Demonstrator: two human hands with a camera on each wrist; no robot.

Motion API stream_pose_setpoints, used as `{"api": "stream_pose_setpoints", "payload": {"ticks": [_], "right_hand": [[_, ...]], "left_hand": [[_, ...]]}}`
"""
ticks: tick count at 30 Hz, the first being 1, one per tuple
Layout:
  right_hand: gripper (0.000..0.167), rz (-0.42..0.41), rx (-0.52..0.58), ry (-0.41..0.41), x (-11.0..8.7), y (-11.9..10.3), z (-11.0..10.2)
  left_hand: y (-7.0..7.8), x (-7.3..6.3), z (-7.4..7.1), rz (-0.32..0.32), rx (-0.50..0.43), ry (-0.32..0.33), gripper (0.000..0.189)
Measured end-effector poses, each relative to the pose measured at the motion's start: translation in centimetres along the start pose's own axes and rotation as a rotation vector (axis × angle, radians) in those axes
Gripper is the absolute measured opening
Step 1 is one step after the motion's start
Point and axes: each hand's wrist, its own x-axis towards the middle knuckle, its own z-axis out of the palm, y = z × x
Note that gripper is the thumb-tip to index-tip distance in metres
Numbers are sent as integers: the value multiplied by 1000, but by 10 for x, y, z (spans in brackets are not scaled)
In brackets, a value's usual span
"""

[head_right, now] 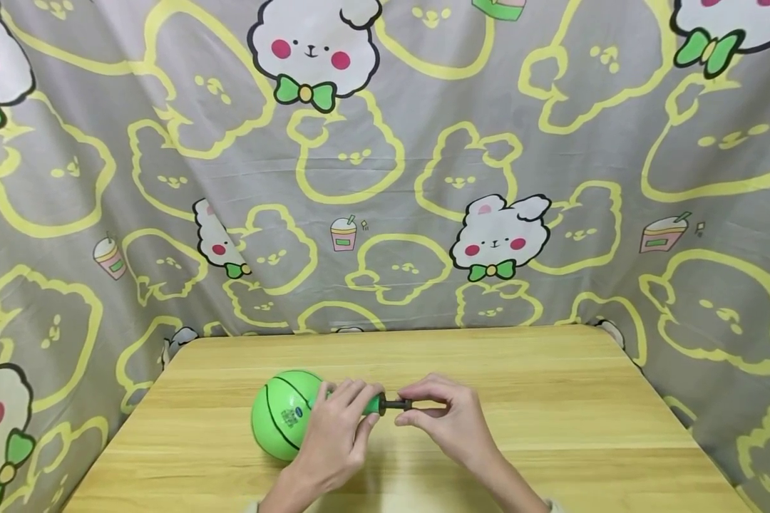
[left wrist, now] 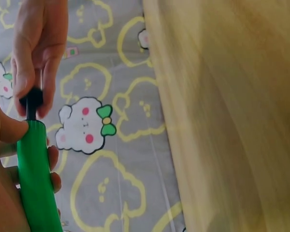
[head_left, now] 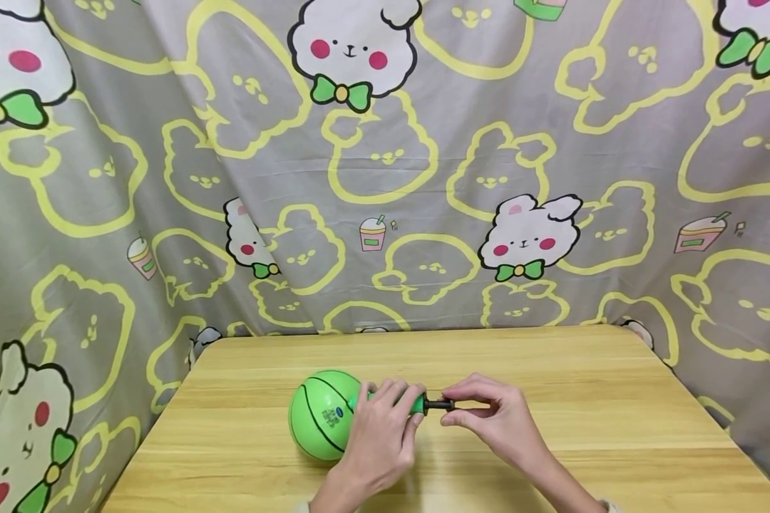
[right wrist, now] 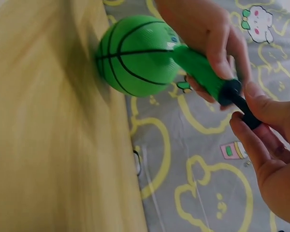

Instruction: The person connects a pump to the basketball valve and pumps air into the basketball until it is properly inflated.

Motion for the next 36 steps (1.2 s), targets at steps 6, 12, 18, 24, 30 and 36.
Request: {"api": "stream_pose_setpoints", "payload": {"ticks": [6, 12, 18, 24, 30, 36], "right_hand": [[26, -12, -5, -35, -2, -2, 4], [23, 38, -13, -94, 1, -11, -6], [24, 47, -7, -124, 5, -17, -20], [24, 89, -27, -134, 8, -21, -39], [25, 54, -56, -129, 9, -26, -56], [25, 62, -69, -124, 9, -26, -60]], "left_hand": [[1, -1, 1, 29, -12, -14, 28], [-4, 0, -2, 38, -34, -35, 27], [-11, 0, -7, -10, -32, -49, 29], [-21, 1, -10, -36, -43, -20, 28], [-30, 1, -11, -36, -39, 19, 28], [-30, 2, -11, -30, -41, 21, 28]]}}
